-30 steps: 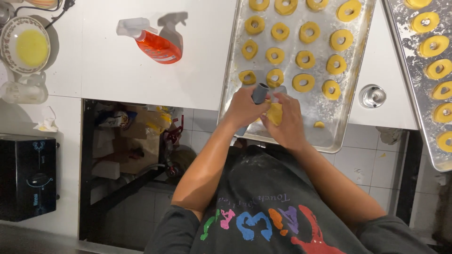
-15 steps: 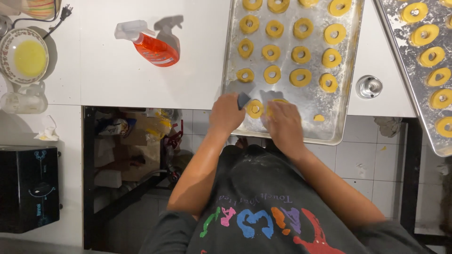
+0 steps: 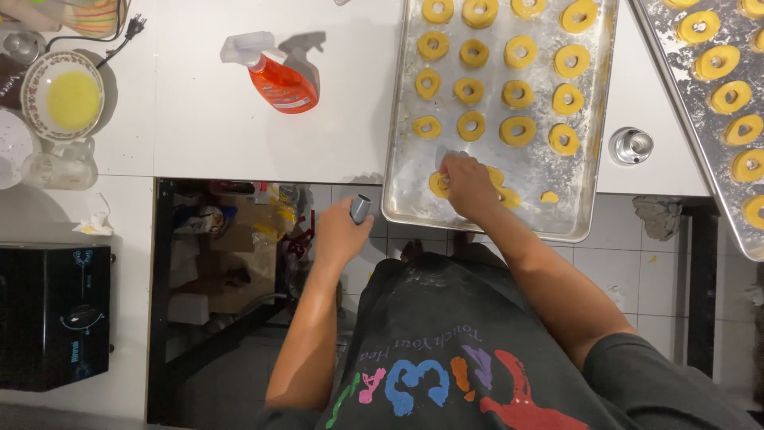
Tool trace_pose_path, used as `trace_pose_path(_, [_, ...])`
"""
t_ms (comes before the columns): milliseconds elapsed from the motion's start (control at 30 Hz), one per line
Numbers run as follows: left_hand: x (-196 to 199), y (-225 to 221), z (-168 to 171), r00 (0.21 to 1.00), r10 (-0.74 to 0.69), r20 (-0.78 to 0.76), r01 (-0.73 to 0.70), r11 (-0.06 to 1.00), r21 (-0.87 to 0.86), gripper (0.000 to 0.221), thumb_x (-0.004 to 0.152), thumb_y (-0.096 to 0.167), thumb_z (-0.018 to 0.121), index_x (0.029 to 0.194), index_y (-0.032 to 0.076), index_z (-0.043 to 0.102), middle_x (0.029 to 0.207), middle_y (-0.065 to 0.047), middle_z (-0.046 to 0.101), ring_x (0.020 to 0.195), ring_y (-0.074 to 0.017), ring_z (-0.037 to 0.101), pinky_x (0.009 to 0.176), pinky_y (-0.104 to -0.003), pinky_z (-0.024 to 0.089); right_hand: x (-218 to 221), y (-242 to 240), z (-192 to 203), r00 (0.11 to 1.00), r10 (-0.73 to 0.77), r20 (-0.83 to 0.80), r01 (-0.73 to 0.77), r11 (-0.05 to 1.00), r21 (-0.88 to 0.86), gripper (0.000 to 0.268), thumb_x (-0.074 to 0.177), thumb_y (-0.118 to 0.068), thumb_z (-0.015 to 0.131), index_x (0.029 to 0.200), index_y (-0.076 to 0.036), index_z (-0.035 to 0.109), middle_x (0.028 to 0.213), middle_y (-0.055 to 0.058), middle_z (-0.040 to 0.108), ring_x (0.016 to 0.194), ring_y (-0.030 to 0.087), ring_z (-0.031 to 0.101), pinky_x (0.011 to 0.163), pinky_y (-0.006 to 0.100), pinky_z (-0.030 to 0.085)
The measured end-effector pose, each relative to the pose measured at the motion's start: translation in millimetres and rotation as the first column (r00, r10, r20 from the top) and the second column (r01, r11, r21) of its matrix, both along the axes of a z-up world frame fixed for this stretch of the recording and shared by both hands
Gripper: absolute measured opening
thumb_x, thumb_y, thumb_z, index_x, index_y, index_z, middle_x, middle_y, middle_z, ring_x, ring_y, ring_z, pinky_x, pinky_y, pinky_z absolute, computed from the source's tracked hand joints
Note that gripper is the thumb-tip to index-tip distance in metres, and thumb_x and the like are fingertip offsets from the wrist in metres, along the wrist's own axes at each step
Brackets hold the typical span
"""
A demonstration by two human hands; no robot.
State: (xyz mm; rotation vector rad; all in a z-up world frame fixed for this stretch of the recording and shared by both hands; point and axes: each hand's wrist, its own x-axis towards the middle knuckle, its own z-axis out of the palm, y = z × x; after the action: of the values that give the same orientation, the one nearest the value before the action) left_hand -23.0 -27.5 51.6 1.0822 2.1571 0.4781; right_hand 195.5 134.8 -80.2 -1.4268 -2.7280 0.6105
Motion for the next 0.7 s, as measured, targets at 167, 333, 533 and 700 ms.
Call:
trace_pose_path(167, [2.9, -2.9, 6.7, 0.999, 0.006, 0.046, -0.01, 0.997, 0.075, 0.045, 0.088, 0.019, 0.072, 0.123, -0.009, 0.067, 0.101, -0.032, 0.071, 0.095, -0.0464, 0.072, 0.07, -0.05, 0.062, 3.3, -7.1, 49.9, 0.993, -0.002, -0.119, -0.011, 0.994, -0.105, 0.013, 0.1, -0.016, 0.06, 0.11, -0.008, 0.061, 0.098, 0.016, 0.064, 0.098, 0.039, 0.064, 0.087, 0.047, 0.047])
trace_pose_path(333, [18.7, 10.9, 3.6, 0.99, -0.079, 0.116, 0.057, 0.983, 0.177, 0.041, 0.09, 0.018, 0.07, 0.122, -0.008, 0.067, 0.102, -0.03, 0.071, 0.098, -0.047, 0.071, 0.07, -0.05, 0.063, 10.5, -20.5, 82.9, 0.924, -0.118, -0.364, 0.006, 0.956, -0.294, 0.013, 0.101, -0.01, 0.057, 0.109, -0.001, 0.062, 0.096, 0.024, 0.06, 0.094, 0.047, 0.063, 0.085, 0.051, 0.05])
trace_pose_path(533, [44.5, 39.5, 14.1, 0.915, -0.183, 0.36, 0.088, 0.961, 0.263, 0.051, 0.086, 0.026, 0.074, 0.124, -0.007, 0.066, 0.111, -0.03, 0.07, 0.108, -0.044, 0.069, 0.078, -0.052, 0.059, 16.4, -36.4, 120.8, 0.748, -0.431, -0.504, 0.062, 0.802, -0.594, 0.018, 0.103, -0.007, 0.056, 0.114, -0.001, 0.069, 0.095, 0.017, 0.062, 0.087, 0.03, 0.063, 0.086, 0.042, 0.052])
trace_pose_path(700, [51.1, 51.6, -11.6, 0.658, 0.012, 0.753, -0.139, 0.985, 0.105, 0.035, 0.077, 0.009, 0.084, 0.108, -0.003, 0.072, 0.091, -0.017, 0.07, 0.079, -0.0223, 0.069, 0.066, -0.031, 0.062, 21.7, -41.0, 124.6, 0.479, -0.725, -0.495, -0.065, 0.533, -0.844, 0.025, 0.102, -0.008, 0.055, 0.124, 0.002, 0.063, 0.109, 0.008, 0.053, 0.097, 0.017, 0.06, 0.089, 0.03, 0.058])
